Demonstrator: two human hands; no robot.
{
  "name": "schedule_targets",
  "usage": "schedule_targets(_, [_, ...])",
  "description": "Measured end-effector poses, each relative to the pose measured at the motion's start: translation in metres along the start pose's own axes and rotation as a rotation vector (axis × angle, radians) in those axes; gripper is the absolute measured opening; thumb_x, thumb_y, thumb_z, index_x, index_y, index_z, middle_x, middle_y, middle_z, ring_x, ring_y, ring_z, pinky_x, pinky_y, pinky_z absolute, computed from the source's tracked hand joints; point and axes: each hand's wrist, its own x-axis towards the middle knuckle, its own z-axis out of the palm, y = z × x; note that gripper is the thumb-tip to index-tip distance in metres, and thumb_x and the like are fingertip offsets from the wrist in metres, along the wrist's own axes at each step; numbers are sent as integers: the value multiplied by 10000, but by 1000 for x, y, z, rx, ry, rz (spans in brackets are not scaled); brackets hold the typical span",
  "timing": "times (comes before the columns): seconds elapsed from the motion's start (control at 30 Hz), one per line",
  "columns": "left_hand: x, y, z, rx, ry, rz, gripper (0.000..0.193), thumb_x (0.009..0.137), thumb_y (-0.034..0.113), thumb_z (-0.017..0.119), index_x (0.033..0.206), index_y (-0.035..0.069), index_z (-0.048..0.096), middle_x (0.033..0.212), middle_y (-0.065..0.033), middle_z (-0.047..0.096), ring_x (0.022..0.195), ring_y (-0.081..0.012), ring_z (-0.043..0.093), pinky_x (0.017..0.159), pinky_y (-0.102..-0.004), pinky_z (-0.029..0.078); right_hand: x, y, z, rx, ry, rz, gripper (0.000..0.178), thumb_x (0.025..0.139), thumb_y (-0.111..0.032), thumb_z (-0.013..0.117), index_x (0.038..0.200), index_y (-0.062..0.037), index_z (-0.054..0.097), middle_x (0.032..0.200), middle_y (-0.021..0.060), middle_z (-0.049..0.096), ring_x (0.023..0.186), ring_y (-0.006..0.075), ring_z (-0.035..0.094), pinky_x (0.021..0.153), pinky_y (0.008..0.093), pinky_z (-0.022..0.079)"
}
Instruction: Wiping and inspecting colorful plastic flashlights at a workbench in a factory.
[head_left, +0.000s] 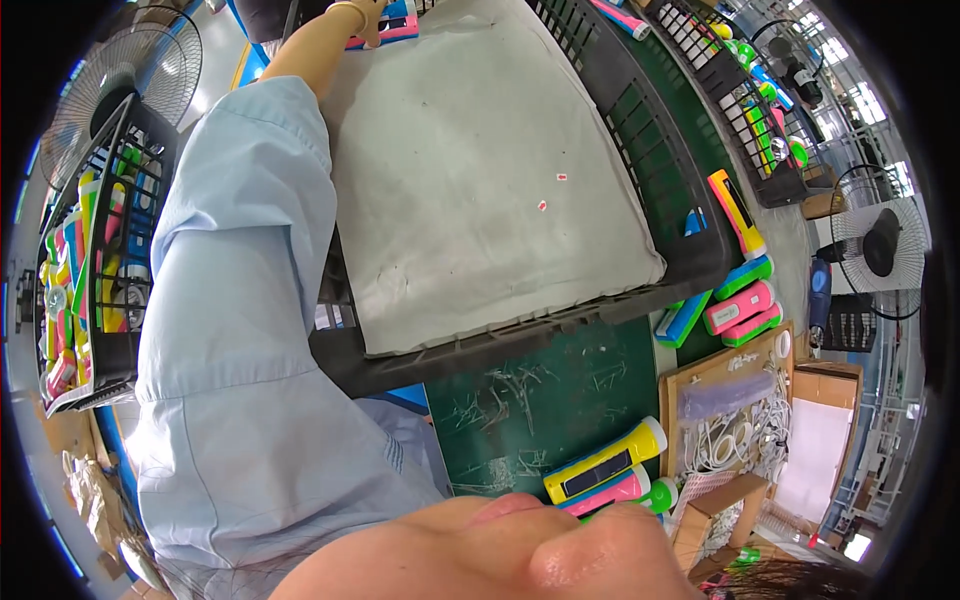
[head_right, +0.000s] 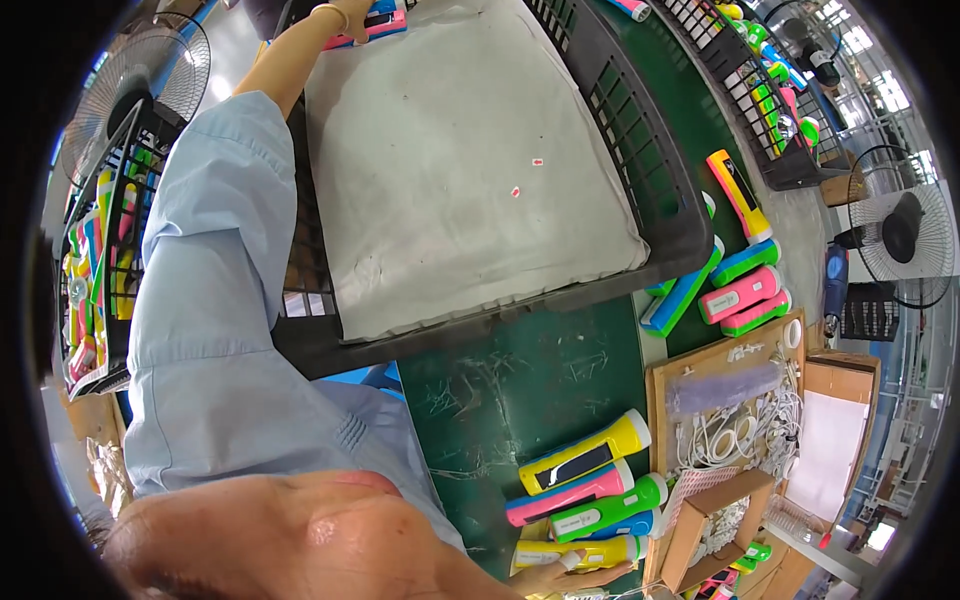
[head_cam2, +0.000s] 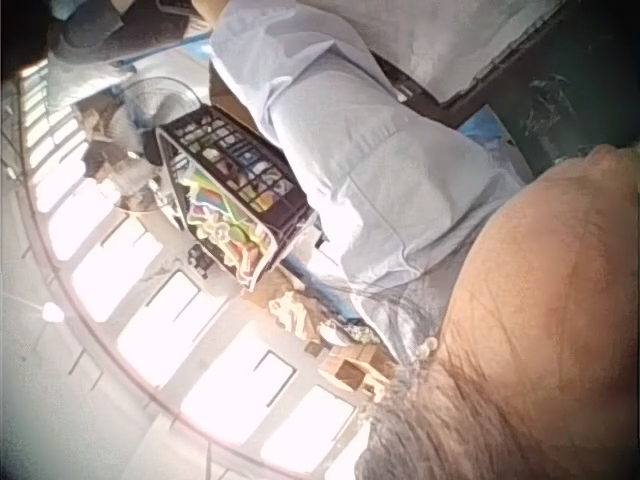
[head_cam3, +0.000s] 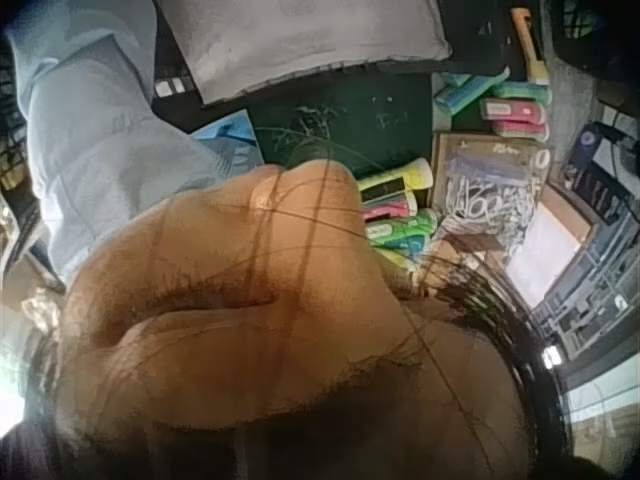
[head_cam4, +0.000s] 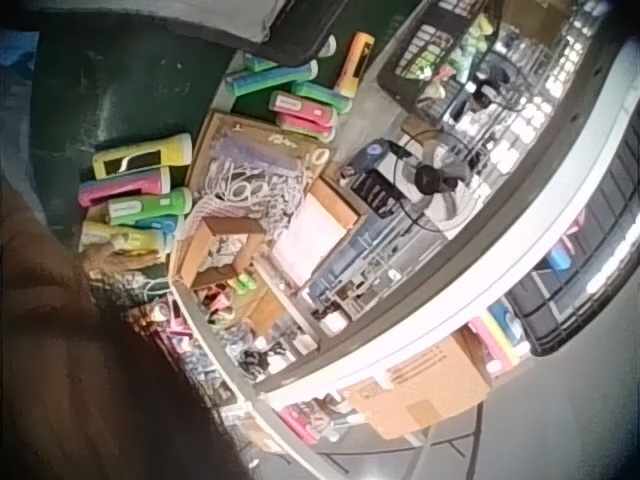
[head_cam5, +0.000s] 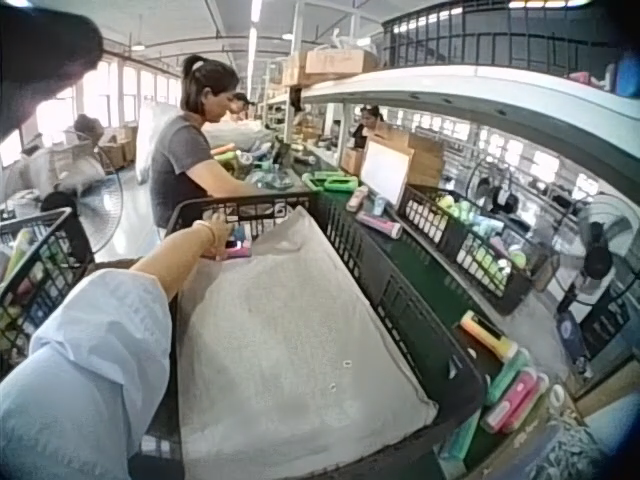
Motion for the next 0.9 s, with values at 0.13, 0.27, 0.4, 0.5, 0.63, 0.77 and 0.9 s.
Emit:
schedule_targets(0.13, [-20, -13, 5, -290, 394, 581, 900, 561, 316, 698, 1316, -1, 324, 1395, -258, 213, 1298, -359, 239, 1032, -430, 280, -1, 4, 2, 29, -69, -39, 765, 868, -563, 339, 1362, 8, 215, 1357, 269, 287, 1226, 443, 320, 990, 519, 282])
schedule_targets(0.27, [-15, -5, -1, -499, 337, 695, 820, 550, 281, 679, 1248, -45, 399, 1335, -242, 335, 1221, -330, 379, 960, -403, 376, -6, 15, 7, 102, -27, 30, 736, 871, -541, 354, 1362, -7, 229, 1364, 250, 286, 1238, 421, 310, 1000, 500, 278])
schedule_targets(0.4, [7, 22, 5, -240, 10, 33, 758, 562, 293, 677, 1209, -29, 448, 1224, -240, 450, 1162, -329, 430, 940, -383, 389, -8, 23, 13, 136, -9, 50, 707, 874, -518, 369, 1362, -22, 242, 1370, 231, 285, 1250, 399, 300, 1010, 482, 275])
schedule_targets(0.5, [13, 26, 15, -206, 614, 84, 841, 607, 299, 687, 1265, -70, 315, 1138, -268, 474, 1092, -361, 462, 913, -389, 398, -8, 26, 16, 148, -4, 69, 686, 876, -501, 381, 1361, -34, 252, 1375, 217, 285, 1259, 382, 293, 1018, 467, 272])
schedule_targets(0.63, [18, 26, -2, -678, 760, -3, 717, 603, 262, 719, 1126, -60, 349, 1048, -285, 506, 1010, -398, 502, 867, -416, 421, -9, 32, 18, 167, 4, 82, 659, 878, -479, 396, 1361, -49, 265, 1381, 199, 284, 1272, 360, 283, 1028, 449, 268])
schedule_targets(0.77, [14, 33, -51, -843, 1019, -93, 681, 571, 258, 749, 1053, -50, 380, 987, -275, 528, 964, -394, 524, 820, -416, 442, -11, 37, 18, 200, 5, 107, 634, 881, -456, 411, 1360, -64, 278, 1388, 180, 283, 1284, 338, 274, 1038, 430, 264])
schedule_targets(0.9, [-26, 39, -84, -461, 755, 454, 652, 567, 213, 726, 1049, -69, 389, 898, -272, 549, 874, -386, 558, 741, -413, 462, -11, 44, 19, 157, 24, 80, 589, 886, -414, 422, 1351, -69, 313, 1383, 170, 308, 1287, 321, 279, 1045, 423, 258])
